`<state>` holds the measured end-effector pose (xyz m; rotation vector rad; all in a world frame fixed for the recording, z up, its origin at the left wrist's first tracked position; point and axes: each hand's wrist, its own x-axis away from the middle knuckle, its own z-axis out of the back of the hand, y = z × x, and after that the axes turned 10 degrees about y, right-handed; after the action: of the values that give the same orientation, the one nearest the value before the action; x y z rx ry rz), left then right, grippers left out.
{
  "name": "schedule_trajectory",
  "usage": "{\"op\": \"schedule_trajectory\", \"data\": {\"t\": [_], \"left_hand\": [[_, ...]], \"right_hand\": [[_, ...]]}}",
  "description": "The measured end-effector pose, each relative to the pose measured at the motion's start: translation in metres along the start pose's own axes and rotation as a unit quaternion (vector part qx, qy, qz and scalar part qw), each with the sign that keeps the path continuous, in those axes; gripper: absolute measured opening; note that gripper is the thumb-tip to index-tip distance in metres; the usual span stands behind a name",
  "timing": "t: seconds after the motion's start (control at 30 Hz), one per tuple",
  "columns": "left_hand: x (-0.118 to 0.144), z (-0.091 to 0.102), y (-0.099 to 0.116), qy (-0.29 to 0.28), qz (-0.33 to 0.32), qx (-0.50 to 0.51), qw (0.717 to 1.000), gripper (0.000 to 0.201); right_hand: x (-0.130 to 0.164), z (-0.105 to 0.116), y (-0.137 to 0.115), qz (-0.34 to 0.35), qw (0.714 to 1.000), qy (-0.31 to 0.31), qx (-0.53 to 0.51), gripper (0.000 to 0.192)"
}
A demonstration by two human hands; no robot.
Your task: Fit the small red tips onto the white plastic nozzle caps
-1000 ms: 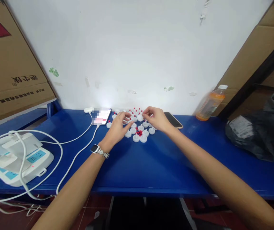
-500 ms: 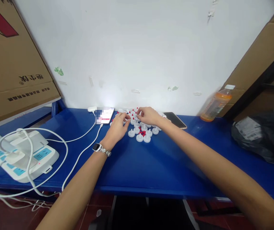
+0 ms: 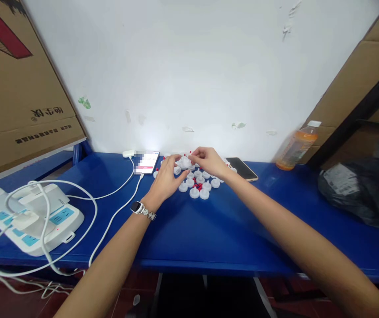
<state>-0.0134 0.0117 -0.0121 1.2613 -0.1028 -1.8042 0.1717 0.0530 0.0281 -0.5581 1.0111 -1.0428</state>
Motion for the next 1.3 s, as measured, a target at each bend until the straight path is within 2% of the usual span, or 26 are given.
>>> {"op": "schedule_trajectory", "data": {"t": [0.1,0.23,0.33,0.43,0.53,0.67,0.8,0.97,1.03,1.07,1.17,1.23,1.3], "left_hand": [[0.000,-0.003,0.012,-0.028,-0.008,0.050,0.998,0.035],[0.002,-0.009,0.022,-0.057,-0.038,0.096,0.993,0.028],[0.004,-0.012,0.026,-0.056,-0.053,0.104,0.992,0.032],[0.007,-0.013,0.029,-0.054,-0.054,0.099,0.992,0.038],[0.006,-0.012,0.030,-0.060,-0.048,0.104,0.992,0.034],[0.004,-0.012,0.032,-0.071,0.001,0.161,0.984,0.031],[0.002,-0.014,0.036,-0.092,0.076,0.292,0.949,0.031],[-0.001,-0.012,0.036,-0.151,0.204,0.437,0.863,0.047],[-0.005,-0.006,0.031,-0.140,0.235,0.451,0.849,0.054],[-0.007,-0.002,0.027,-0.116,0.232,0.444,0.858,0.055],[-0.012,0.008,0.013,-0.043,0.162,0.344,0.924,0.046],[-0.012,0.010,0.007,-0.045,0.108,0.253,0.960,0.040],[-0.009,0.010,0.003,-0.069,0.070,0.177,0.979,0.039]], "right_hand": [[0.026,0.006,0.000,-0.021,0.996,0.005,-0.081,0.026],[0.048,0.010,0.003,0.043,0.999,0.029,-0.003,0.035],[0.054,0.013,0.002,0.069,0.997,0.023,0.017,0.040],[0.054,0.012,0.000,0.046,0.998,0.026,-0.024,0.043],[0.055,0.010,-0.002,0.015,0.997,0.035,-0.070,0.046],[0.056,0.008,-0.006,-0.001,0.994,0.059,-0.095,0.048],[0.058,0.005,-0.013,0.017,0.993,0.066,-0.095,0.050],[0.058,0.009,-0.015,0.047,0.993,0.079,-0.077,0.050],[0.056,0.019,-0.010,0.057,0.991,0.102,-0.071,0.048],[0.054,0.024,-0.006,0.059,0.990,0.110,-0.068,0.047],[0.052,0.037,0.006,0.050,0.996,0.072,-0.004,0.042],[0.051,0.037,0.011,0.069,0.994,0.016,0.081,0.037],[0.052,0.033,0.013,0.105,0.980,-0.025,0.167,0.030]]}}
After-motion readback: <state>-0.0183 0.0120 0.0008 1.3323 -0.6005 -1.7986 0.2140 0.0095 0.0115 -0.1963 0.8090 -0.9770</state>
